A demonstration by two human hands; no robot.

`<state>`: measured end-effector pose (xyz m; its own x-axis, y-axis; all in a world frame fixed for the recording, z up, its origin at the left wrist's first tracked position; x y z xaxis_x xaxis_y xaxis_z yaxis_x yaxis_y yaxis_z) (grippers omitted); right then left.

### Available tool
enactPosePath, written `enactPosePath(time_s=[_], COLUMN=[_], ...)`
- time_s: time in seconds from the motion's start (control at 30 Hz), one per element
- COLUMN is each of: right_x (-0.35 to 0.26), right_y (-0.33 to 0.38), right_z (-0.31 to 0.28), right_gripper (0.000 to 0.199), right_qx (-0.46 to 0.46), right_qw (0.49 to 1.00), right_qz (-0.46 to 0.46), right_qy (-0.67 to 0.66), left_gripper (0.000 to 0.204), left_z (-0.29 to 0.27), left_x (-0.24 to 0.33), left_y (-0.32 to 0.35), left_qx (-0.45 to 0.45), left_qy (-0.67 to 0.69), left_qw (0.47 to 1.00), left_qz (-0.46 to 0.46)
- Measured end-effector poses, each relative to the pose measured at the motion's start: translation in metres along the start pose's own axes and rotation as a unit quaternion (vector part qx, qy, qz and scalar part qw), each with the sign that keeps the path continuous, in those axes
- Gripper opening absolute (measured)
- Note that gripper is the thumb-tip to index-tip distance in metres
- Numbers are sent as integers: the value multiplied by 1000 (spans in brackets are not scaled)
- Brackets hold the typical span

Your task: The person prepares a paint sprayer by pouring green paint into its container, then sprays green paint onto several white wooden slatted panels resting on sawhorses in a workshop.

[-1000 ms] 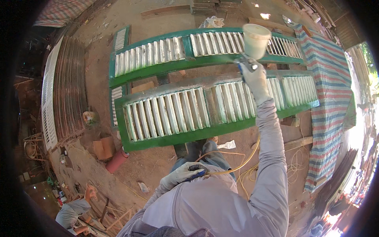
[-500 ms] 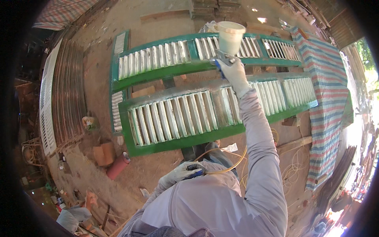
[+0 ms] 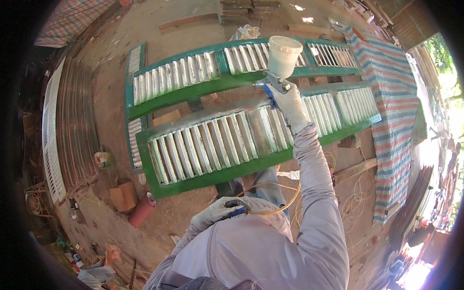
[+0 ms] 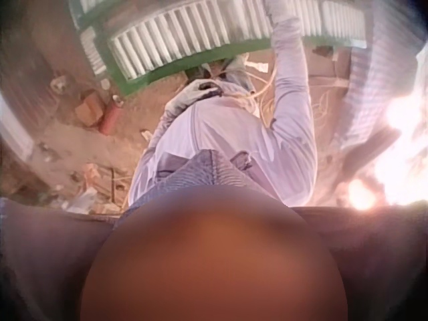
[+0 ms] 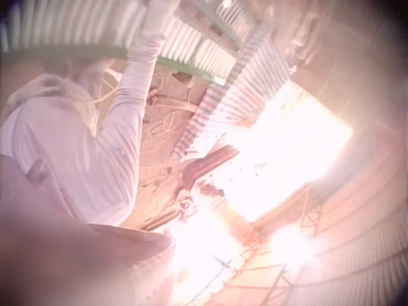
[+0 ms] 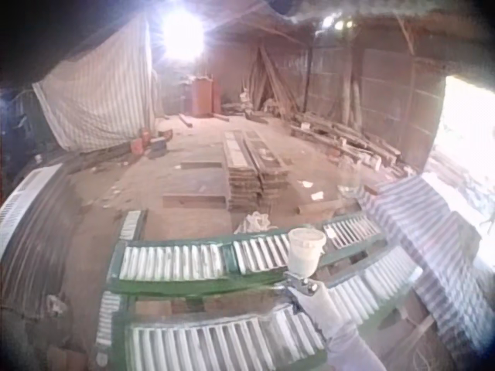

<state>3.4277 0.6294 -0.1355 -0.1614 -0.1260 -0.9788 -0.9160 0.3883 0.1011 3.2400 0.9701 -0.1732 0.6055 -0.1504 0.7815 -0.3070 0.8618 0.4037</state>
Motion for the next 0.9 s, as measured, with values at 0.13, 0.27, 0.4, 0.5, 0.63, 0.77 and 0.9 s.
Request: enactPosePath(time_s=[0.13, 0.27, 0.4, 0.5, 0.63, 0.77, 0.9], right_x=[11, 13, 15, 20, 21, 18, 14], right_y=[1, 4, 17, 28, 49, 52, 50], right_z=[-40, -96, -127, -121, -88, -35, -23], right_gripper=[19, 21, 25, 26, 20, 22, 23], right_qx=[81, 147, 195, 194, 76, -4, -79], right_qw=[996, 983, 969, 972, 996, 993, 985], right_qz=[1, 26, -25, -41, -15, 67, 24], right_qy=[30, 104, 150, 125, 32, -95, -154], left_gripper=[27, 27, 29, 30, 28, 29, 31], left_z=[10, 23, 34, 39, 43, 46, 51], left_x=[-2, -3, -2, -1, -2, -2, 0], left_y=[-11, -28, -44, -48, -45, -38, -37], left_qx=[17, 23, 15, 10, 9, 8, 18], left_qy=[26, 39, 24, 3, -3, -4, 5], left_qw=[999, 999, 1000, 1000, 1000, 1000, 999], left_qz=[2, 5, 2, -7, -15, -14, -40])
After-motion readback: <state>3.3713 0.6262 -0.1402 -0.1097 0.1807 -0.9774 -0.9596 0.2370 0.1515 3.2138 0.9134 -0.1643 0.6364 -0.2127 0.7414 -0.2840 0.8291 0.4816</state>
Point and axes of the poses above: each hand's wrist, its own y-axis away from the middle knuckle, its own z-axis out of the palm, x = y × z, the point moved 1 cm from there along -y, towards the middle knuckle
